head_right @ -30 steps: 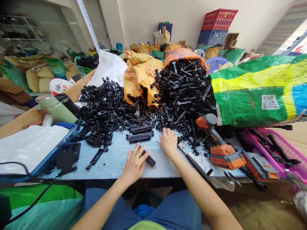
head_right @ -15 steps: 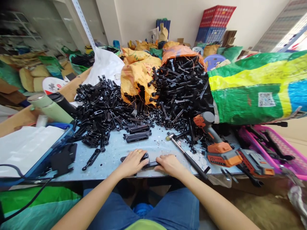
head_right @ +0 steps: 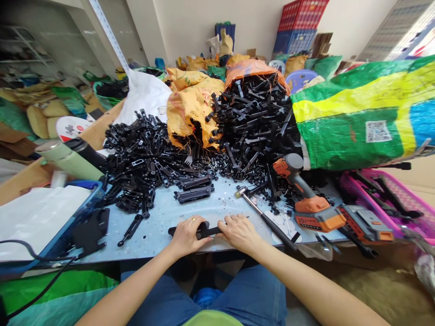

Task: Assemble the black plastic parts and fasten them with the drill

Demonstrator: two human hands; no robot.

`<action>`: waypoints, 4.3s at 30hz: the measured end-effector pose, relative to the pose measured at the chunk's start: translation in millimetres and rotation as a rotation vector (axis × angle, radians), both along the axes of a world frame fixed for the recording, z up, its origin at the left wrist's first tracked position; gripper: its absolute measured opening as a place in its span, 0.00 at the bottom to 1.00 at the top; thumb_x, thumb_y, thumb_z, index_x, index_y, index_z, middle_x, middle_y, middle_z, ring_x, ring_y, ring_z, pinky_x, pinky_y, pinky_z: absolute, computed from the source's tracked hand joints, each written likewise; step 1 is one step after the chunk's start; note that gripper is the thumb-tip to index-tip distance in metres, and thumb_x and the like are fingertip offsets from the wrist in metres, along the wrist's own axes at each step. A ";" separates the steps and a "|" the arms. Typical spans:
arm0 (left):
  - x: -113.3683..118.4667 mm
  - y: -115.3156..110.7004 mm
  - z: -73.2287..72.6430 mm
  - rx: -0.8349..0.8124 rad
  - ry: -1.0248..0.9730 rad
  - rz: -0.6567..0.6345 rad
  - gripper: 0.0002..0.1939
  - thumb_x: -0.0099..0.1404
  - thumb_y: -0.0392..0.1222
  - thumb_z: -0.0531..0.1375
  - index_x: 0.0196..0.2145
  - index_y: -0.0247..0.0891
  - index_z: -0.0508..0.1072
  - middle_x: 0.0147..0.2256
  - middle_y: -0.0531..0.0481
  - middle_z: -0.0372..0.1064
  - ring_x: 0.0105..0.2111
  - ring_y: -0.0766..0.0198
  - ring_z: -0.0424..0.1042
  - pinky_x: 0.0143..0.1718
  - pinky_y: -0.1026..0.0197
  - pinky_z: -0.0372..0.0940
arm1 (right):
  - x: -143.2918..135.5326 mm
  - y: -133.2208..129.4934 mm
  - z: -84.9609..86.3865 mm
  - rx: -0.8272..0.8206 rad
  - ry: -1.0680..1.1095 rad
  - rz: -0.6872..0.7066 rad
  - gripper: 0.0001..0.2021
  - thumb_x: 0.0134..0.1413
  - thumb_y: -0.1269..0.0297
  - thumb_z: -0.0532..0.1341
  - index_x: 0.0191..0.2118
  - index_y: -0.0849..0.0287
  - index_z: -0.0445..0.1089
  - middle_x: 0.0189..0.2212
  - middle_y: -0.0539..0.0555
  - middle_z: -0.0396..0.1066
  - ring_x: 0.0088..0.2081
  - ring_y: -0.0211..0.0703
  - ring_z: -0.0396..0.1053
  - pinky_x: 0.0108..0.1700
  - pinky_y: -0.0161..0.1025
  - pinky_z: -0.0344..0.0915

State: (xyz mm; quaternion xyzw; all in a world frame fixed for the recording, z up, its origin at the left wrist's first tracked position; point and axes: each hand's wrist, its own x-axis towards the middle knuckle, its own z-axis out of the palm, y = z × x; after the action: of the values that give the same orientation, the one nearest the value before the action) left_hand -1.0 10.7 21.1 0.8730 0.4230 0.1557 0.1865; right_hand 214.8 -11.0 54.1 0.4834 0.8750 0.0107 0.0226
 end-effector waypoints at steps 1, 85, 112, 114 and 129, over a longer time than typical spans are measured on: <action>3.2 2.9 2.2 -0.012 0.010 -0.025 0.23 0.55 0.58 0.59 0.41 0.38 0.65 0.37 0.46 0.68 0.39 0.54 0.67 0.37 0.57 0.60 | 5.4 4.0 -3.3 -0.024 0.022 0.018 0.17 0.60 0.50 0.49 0.37 0.58 0.65 0.31 0.54 0.67 0.32 0.42 0.65 0.33 0.38 0.52; 25.3 -5.2 11.5 0.157 -0.068 -0.096 0.21 0.57 0.49 0.59 0.46 0.36 0.67 0.43 0.41 0.67 0.46 0.51 0.63 0.48 0.47 0.57 | 25.2 -9.0 -67.8 0.041 0.500 0.093 0.23 0.59 0.58 0.54 0.58 0.59 0.57 0.33 0.57 0.69 0.36 0.45 0.66 0.37 0.41 0.65; 4.7 -39.8 -5.7 -0.165 0.192 0.601 0.21 0.66 0.43 0.46 0.27 0.33 0.75 0.26 0.40 0.73 0.28 0.55 0.73 0.27 0.61 0.57 | -90.0 17.4 -31.2 -0.164 0.643 0.037 0.19 0.64 0.59 0.45 0.59 0.50 0.57 0.45 0.55 0.66 0.45 0.42 0.63 0.48 0.41 0.63; 5.2 -40.0 -8.2 -0.143 0.176 0.587 0.20 0.66 0.44 0.47 0.26 0.34 0.75 0.26 0.40 0.73 0.28 0.55 0.73 0.27 0.61 0.57 | -89.7 17.1 -32.9 -0.173 0.661 0.048 0.20 0.64 0.59 0.45 0.59 0.51 0.57 0.44 0.55 0.65 0.45 0.42 0.63 0.48 0.40 0.62; -3.1 -45.1 -16.2 -0.030 0.190 0.558 0.17 0.65 0.43 0.49 0.28 0.33 0.74 0.27 0.41 0.72 0.30 0.56 0.73 0.30 0.60 0.61 | -97.4 12.8 -30.4 -0.090 0.497 0.009 0.19 0.63 0.58 0.45 0.56 0.52 0.61 0.41 0.57 0.66 0.42 0.45 0.64 0.46 0.42 0.63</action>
State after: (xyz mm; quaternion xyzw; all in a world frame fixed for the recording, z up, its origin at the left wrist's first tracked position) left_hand -4.1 -34.4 4.9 0.7307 0.6645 0.1123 0.1090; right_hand 117.4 1.8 23.7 0.4659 0.8554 -0.1475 -0.1719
